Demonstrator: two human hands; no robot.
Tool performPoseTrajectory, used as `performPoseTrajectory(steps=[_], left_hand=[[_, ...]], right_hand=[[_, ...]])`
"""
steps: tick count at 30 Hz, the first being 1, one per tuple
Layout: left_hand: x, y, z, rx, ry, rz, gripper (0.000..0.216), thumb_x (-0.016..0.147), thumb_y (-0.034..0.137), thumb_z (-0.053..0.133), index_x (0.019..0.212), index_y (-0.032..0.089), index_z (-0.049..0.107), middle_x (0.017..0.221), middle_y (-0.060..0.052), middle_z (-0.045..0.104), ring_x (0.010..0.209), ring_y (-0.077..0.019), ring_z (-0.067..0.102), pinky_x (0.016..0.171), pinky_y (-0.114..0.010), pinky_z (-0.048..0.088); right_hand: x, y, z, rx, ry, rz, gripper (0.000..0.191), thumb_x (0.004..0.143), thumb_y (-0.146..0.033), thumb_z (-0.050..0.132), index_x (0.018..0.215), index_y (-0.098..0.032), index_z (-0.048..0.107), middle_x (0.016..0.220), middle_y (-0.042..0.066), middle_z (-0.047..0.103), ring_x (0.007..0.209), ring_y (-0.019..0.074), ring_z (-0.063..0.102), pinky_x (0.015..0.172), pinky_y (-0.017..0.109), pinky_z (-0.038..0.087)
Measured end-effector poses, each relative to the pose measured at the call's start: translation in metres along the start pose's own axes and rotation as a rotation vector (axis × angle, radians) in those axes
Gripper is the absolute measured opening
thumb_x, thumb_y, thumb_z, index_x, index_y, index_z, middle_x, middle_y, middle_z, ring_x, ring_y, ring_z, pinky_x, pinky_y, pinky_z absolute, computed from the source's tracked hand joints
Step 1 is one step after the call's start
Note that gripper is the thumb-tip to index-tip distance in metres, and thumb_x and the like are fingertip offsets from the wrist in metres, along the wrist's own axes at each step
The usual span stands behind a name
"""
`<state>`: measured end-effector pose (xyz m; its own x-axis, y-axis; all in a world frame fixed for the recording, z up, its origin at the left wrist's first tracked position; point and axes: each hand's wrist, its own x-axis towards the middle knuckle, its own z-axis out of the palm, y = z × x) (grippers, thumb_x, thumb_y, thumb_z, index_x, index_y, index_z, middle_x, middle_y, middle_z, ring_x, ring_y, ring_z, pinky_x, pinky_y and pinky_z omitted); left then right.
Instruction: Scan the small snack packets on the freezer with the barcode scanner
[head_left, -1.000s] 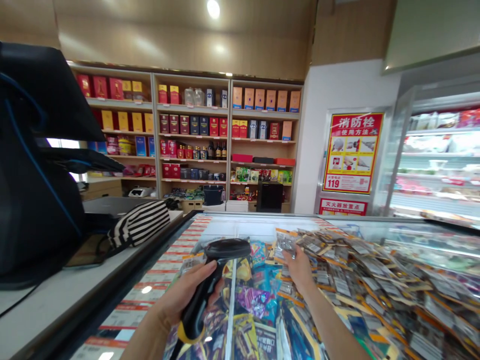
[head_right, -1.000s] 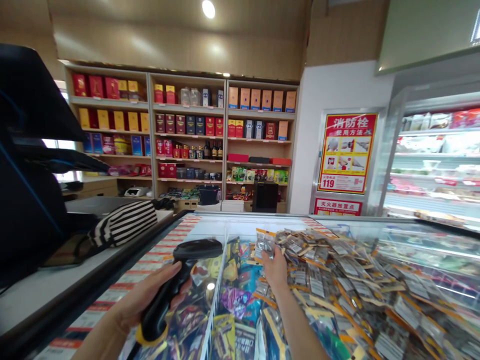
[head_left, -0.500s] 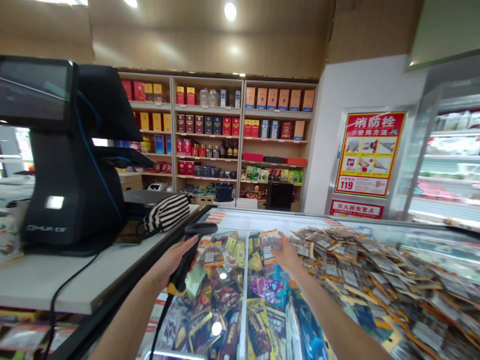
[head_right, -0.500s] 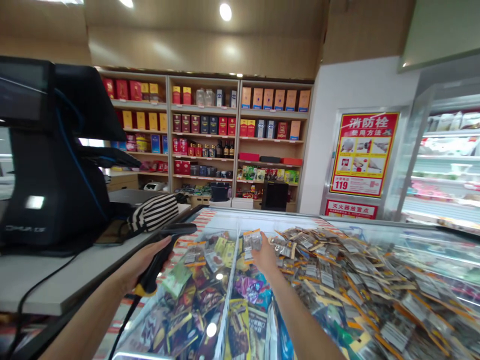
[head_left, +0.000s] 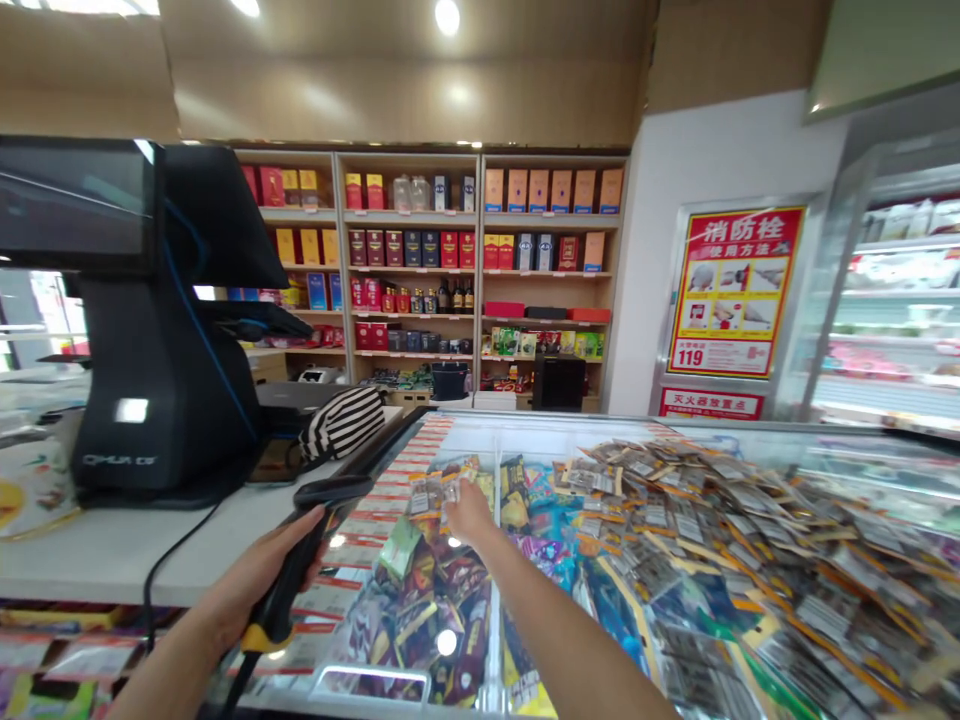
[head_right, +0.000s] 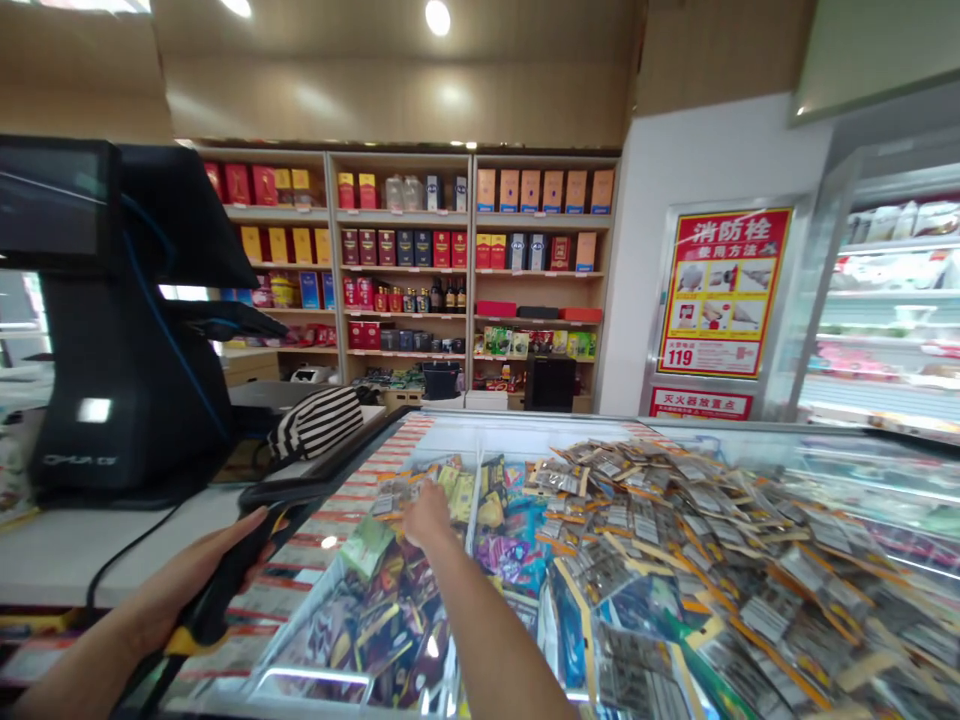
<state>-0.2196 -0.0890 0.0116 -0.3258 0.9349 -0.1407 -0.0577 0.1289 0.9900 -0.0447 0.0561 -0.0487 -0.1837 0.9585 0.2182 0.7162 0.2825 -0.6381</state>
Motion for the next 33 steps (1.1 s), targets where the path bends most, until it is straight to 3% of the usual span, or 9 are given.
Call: performPoseTrajectory(steps=[5, 9, 14, 19, 24, 28, 33], left_hand=[[-0.004, 0.0, 0.011, 0.01, -0.04, -0.02, 0.032, 0.062, 0.045, 0.053, 0.056, 0.014, 0.051, 0.045, 0.002, 0.05, 0.036, -0.0063, 0.043, 0.035, -0.016, 0.038], [-0.008, 0.0, 0.026, 0.041, -0.084, -0.013, 0.033, 0.062, 0.046, 0.053, 0.057, 0.013, 0.051, 0.046, 0.001, 0.051, 0.036, -0.0062, 0.043, 0.034, -0.016, 0.037], [-0.015, 0.002, 0.045, 0.052, -0.125, -0.044, 0.035, 0.061, 0.047, 0.052, 0.054, 0.013, 0.049, 0.042, 0.001, 0.049, 0.035, -0.0062, 0.043, 0.033, -0.016, 0.036], [-0.023, 0.006, 0.062, 0.046, -0.138, -0.055, 0.032, 0.061, 0.045, 0.054, 0.056, 0.014, 0.047, 0.043, 0.002, 0.049, 0.035, -0.0066, 0.043, 0.033, -0.016, 0.035], [-0.016, 0.006, 0.081, 0.041, -0.174, -0.008, 0.031, 0.061, 0.044, 0.054, 0.06, 0.014, 0.048, 0.047, 0.002, 0.051, 0.038, -0.0076, 0.046, 0.035, -0.017, 0.036], [0.001, 0.009, 0.099, 0.057, -0.306, 0.068, 0.033, 0.064, 0.046, 0.049, 0.059, 0.013, 0.05, 0.048, 0.001, 0.051, 0.039, -0.0074, 0.045, 0.037, -0.018, 0.036], [0.011, 0.013, 0.12, 0.078, -0.382, 0.072, 0.035, 0.065, 0.048, 0.047, 0.057, 0.014, 0.051, 0.048, 0.001, 0.05, 0.039, -0.0082, 0.044, 0.038, -0.018, 0.037]], right_hand=[[-0.001, 0.014, -0.014, -0.059, -0.013, -0.03, 0.046, 0.066, -0.031, 0.045, 0.109, -0.016, 0.044, 0.118, 0.013, 0.039, 0.103, 0.0228, 0.042, 0.081, 0.034, 0.035], [0.005, 0.058, -0.064, -0.164, 0.232, -0.067, 0.035, 0.067, -0.023, 0.043, 0.099, -0.015, 0.053, 0.11, 0.013, 0.047, 0.1, 0.0236, 0.044, 0.082, 0.036, 0.033], [0.005, 0.123, -0.131, -0.23, 0.423, -0.032, 0.028, 0.068, -0.017, 0.041, 0.092, -0.015, 0.056, 0.112, 0.013, 0.044, 0.107, 0.0298, 0.033, 0.083, 0.049, 0.023], [0.002, 0.163, -0.161, -0.267, 0.409, 0.005, 0.013, 0.064, -0.015, 0.047, 0.061, -0.016, 0.06, 0.079, 0.01, 0.058, 0.086, 0.0275, 0.048, 0.076, 0.052, 0.023], [0.007, 0.173, -0.171, -0.265, 0.408, 0.034, 0.004, 0.052, -0.018, 0.059, 0.054, -0.017, 0.055, 0.065, 0.005, 0.057, 0.079, 0.0234, 0.052, 0.075, 0.046, 0.028], [0.007, 0.17, -0.18, -0.314, 0.346, 0.084, 0.029, 0.043, -0.023, 0.065, 0.071, -0.019, 0.058, 0.076, 0.006, 0.059, 0.088, 0.0245, 0.049, 0.075, 0.042, 0.032], [0.0, 0.165, -0.191, -0.313, 0.288, 0.134, 0.027, 0.037, -0.021, 0.066, 0.063, -0.019, 0.058, 0.069, 0.003, 0.06, 0.074, 0.0203, 0.055, 0.065, 0.03, 0.039]])
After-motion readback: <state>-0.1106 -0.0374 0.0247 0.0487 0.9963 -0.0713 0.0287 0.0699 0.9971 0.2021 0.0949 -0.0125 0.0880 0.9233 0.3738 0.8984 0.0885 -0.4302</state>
